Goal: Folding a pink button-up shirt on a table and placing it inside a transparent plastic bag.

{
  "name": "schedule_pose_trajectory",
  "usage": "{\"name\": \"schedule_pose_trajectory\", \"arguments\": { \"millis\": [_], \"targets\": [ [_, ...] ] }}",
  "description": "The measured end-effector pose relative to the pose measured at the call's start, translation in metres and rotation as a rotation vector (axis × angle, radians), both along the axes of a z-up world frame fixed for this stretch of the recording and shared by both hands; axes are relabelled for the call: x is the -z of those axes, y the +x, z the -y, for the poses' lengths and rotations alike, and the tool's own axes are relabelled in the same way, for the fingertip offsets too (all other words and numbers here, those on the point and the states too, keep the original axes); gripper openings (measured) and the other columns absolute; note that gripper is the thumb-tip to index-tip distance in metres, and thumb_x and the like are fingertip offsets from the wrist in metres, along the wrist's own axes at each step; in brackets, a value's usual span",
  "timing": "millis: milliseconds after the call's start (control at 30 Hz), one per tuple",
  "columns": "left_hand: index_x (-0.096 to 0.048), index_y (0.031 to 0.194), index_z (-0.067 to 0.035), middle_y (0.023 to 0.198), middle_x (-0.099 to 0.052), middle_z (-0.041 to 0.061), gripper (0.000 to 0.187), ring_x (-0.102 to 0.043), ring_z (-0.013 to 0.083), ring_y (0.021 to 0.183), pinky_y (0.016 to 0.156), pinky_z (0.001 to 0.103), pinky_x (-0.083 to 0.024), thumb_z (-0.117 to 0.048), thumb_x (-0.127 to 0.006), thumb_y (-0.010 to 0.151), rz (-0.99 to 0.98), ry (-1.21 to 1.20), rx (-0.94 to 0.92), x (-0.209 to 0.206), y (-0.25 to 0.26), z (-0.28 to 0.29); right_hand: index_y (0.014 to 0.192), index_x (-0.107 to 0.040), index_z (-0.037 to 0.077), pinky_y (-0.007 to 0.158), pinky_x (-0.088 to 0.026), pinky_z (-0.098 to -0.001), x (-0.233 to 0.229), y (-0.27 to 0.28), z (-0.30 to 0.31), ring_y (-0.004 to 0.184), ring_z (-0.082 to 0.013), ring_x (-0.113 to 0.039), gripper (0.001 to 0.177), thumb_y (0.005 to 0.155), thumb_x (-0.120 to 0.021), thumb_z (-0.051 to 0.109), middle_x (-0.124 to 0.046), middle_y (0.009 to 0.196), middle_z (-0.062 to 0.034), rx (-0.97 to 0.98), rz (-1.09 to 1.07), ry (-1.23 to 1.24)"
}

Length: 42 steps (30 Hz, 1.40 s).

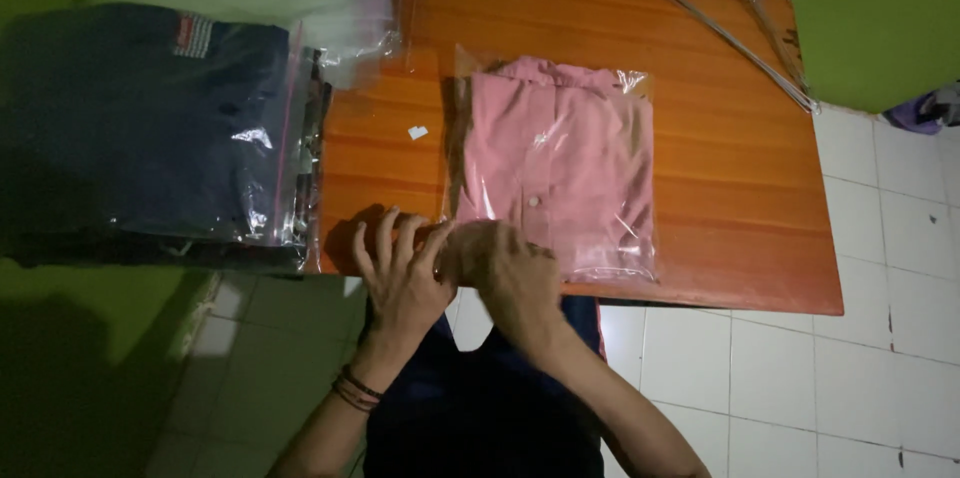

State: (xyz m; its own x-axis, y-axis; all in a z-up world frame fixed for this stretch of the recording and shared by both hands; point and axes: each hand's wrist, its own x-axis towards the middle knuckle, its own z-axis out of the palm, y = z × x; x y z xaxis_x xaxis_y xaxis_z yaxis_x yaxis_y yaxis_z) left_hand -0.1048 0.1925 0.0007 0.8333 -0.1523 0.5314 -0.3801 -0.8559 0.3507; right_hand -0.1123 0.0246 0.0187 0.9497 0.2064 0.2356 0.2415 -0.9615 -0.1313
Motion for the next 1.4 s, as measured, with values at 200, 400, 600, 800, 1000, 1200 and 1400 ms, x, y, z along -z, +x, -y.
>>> {"name": "schedule_pose_trajectory", "arguments": {
  "millis": [200,400,600,800,1000,1200,1400],
  "targets": [
    [-0.078,0.104,-0.016,0.120,-0.063,0.009,0.026,-0.049,0.0356,0.131,0.117,0.071,-0.017,-0.038,-0.076,0.089,0.023,-0.001,-0.027,0.007,0.001,0.000,0.120,-0.059,-0.009,0.044,-0.048,-0.0464,0.007,-0.011,0.066,0.052,-0.0338,-0.066,0.059,0.084,-0.071,0.037,-0.071,0.077,-0.0166,0.144,0.028,-0.046],
    [-0.079,0.108,-0.018,0.124,-0.063,0.005,0.025,-0.048,0.0336,0.136,0.124,0.071,-0.011,-0.039,-0.074,0.094,0.008,-0.043,-0.065,0.011,-0.003,0.002,0.104,-0.068,0.017,0.046,-0.047,-0.0482,-0.040,-0.031,0.110,0.060,-0.0340,-0.069,0.025,0.093,-0.068,0.040,-0.071,0.071,-0.0093,0.295,-0.015,0.028],
    [-0.079,0.104,-0.022,0.120,-0.061,0.005,0.023,-0.049,0.0355,0.134,0.120,0.073,-0.009,-0.041,-0.074,0.093,0.057,-0.052,-0.084,0.014,-0.001,-0.001,0.114,-0.076,0.026,0.053,-0.049,-0.0455,-0.033,-0.039,0.138,0.066,-0.0348,-0.069,0.024,0.101,-0.064,0.041,-0.071,0.077,-0.0108,0.409,0.037,0.082],
    [-0.079,0.110,-0.022,0.123,-0.061,0.004,0.023,-0.048,0.0339,0.137,0.123,0.072,-0.008,-0.038,-0.074,0.093,0.014,-0.080,-0.071,0.012,-0.006,-0.003,0.123,-0.078,0.032,0.081,-0.047,-0.0475,-0.038,-0.045,0.135,0.094,-0.0304,-0.063,0.031,0.100,-0.059,0.041,-0.069,0.103,-0.0110,0.478,0.051,0.071],
    [-0.078,0.115,-0.024,0.125,-0.062,0.005,0.030,-0.047,0.0333,0.137,0.121,0.073,-0.004,-0.044,-0.066,0.096,0.036,-0.007,-0.041,0.026,-0.007,-0.007,0.151,-0.056,0.028,0.119,-0.014,-0.0613,0.001,-0.061,0.159,0.142,-0.0331,-0.041,0.043,0.112,-0.039,0.034,-0.052,0.155,-0.0080,0.212,0.178,0.078],
    [-0.075,0.126,-0.025,0.133,-0.061,0.005,0.040,-0.046,0.0321,0.141,0.123,0.073,-0.004,-0.051,-0.059,0.100,0.021,0.013,0.006,0.024,-0.009,-0.014,0.157,-0.049,0.025,0.118,0.004,-0.0708,0.012,-0.061,0.180,0.149,-0.0369,-0.034,0.049,0.111,-0.036,0.037,-0.045,0.160,-0.0097,0.155,0.064,0.094],
    [-0.067,0.139,-0.017,0.139,-0.056,0.015,0.076,-0.039,0.0371,0.146,0.119,0.074,-0.004,-0.073,-0.049,0.092,-0.030,0.065,0.155,0.020,-0.009,-0.023,0.131,-0.071,0.031,0.118,-0.006,-0.0689,0.002,-0.038,0.196,0.142,-0.0340,-0.042,0.035,0.101,-0.054,0.040,-0.057,0.149,-0.0051,0.271,-0.100,0.395]
  ]
}}
